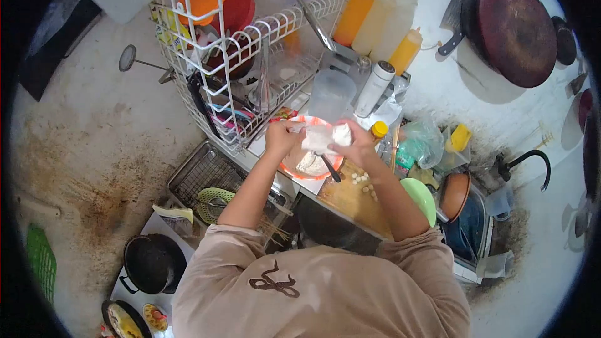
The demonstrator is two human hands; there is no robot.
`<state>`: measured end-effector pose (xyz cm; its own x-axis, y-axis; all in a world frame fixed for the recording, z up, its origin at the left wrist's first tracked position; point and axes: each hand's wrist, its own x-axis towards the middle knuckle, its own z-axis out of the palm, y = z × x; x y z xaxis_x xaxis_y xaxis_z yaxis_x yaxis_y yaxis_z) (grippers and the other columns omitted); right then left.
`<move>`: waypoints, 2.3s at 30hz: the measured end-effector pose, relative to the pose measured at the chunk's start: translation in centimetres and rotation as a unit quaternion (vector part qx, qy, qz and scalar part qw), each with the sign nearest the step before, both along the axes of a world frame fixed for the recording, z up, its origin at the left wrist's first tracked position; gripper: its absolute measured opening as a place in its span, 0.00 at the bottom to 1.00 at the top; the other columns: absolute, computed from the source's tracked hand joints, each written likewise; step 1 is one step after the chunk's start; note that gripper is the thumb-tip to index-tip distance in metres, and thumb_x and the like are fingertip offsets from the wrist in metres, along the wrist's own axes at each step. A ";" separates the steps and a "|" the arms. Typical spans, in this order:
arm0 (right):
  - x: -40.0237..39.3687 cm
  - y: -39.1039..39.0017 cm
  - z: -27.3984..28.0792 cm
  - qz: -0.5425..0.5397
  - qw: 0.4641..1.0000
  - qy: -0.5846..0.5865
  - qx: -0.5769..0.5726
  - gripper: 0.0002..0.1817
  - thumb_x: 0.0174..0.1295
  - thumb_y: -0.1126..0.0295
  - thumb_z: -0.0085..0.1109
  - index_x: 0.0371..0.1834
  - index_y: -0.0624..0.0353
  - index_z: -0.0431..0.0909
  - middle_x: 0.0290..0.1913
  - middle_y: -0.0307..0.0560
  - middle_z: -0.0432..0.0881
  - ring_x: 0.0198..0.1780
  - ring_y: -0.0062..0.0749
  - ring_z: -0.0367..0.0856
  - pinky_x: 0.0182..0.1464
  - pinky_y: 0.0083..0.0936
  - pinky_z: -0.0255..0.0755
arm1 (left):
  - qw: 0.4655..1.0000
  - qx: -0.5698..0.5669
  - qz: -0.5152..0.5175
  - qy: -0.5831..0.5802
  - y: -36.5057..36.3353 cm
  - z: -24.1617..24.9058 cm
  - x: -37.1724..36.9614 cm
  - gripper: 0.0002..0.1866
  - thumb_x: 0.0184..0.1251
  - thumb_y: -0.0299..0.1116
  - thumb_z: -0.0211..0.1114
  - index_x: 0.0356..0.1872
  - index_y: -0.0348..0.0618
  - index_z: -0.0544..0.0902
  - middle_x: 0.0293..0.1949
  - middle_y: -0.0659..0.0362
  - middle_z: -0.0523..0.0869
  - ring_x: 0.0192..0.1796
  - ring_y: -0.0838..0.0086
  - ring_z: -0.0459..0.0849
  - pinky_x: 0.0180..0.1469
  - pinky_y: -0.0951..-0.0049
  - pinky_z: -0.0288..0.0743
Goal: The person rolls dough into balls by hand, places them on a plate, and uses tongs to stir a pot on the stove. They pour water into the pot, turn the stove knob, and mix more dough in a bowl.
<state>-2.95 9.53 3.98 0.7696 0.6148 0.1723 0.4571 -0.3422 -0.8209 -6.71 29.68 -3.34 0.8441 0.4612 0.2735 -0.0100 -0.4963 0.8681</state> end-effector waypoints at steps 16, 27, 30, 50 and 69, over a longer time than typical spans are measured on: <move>1.1 -1.4 -3.3 -0.021 0.985 -0.028 0.167 0.27 0.43 0.79 0.66 0.49 0.57 0.69 0.39 0.40 0.75 0.40 0.23 0.73 0.42 0.19 0.69 | 0.999 0.035 -0.013 -0.038 -0.7 0.7 0.9 0.11 0.44 0.37 0.70 0.26 0.41 0.84 0.15 0.59 0.80 0.19 0.80 0.76 0.23 0.77 0.68; 0.8 -3.4 -4.5 0.022 0.723 0.559 0.405 0.22 0.65 0.57 0.42 0.58 0.55 0.58 0.47 0.52 0.73 0.37 0.33 0.77 0.24 0.18 0.73 | 0.985 0.083 -0.137 -0.069 -2.3 12.3 2.3 0.13 0.48 0.37 0.68 0.21 0.35 0.81 0.14 0.55 0.78 0.17 0.77 0.75 0.22 0.72 0.66; 1.6 -3.5 -4.3 0.114 0.653 0.620 0.420 0.25 0.65 0.52 0.36 0.57 0.60 0.59 0.45 0.60 0.73 0.34 0.36 0.77 0.24 0.20 0.73 | 0.980 0.119 -0.131 -0.096 -3.4 14.9 2.4 0.13 0.47 0.36 0.69 0.23 0.34 0.81 0.14 0.54 0.78 0.17 0.76 0.73 0.22 0.73 0.66; -11.3 0.2 7.6 -0.026 0.890 -0.409 0.201 0.18 0.44 0.64 0.64 0.39 0.54 0.73 0.43 0.46 0.69 0.45 0.41 0.69 0.44 0.33 0.66 | 0.975 0.164 0.095 -0.112 -3.9 19.3 -9.7 0.12 0.49 0.33 0.66 0.19 0.31 0.79 0.14 0.60 0.78 0.18 0.83 0.71 0.21 0.78 0.63; -5.4 8.0 5.0 0.091 0.952 -0.220 0.194 0.05 0.49 0.74 0.53 0.30 0.60 0.74 0.29 0.54 0.78 0.33 0.48 0.77 0.35 0.37 0.69 | 0.974 0.079 0.202 -0.058 0.1 15.2 -12.5 0.09 0.52 0.30 0.64 0.21 0.33 0.78 0.16 0.58 0.80 0.19 0.79 0.80 0.21 0.78 0.72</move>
<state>-8.34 17.57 8.98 0.4584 0.5554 0.6938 0.8082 0.0642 -0.5853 -19.24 29.82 11.91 0.5609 0.6942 0.4511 0.1212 -0.6079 0.7847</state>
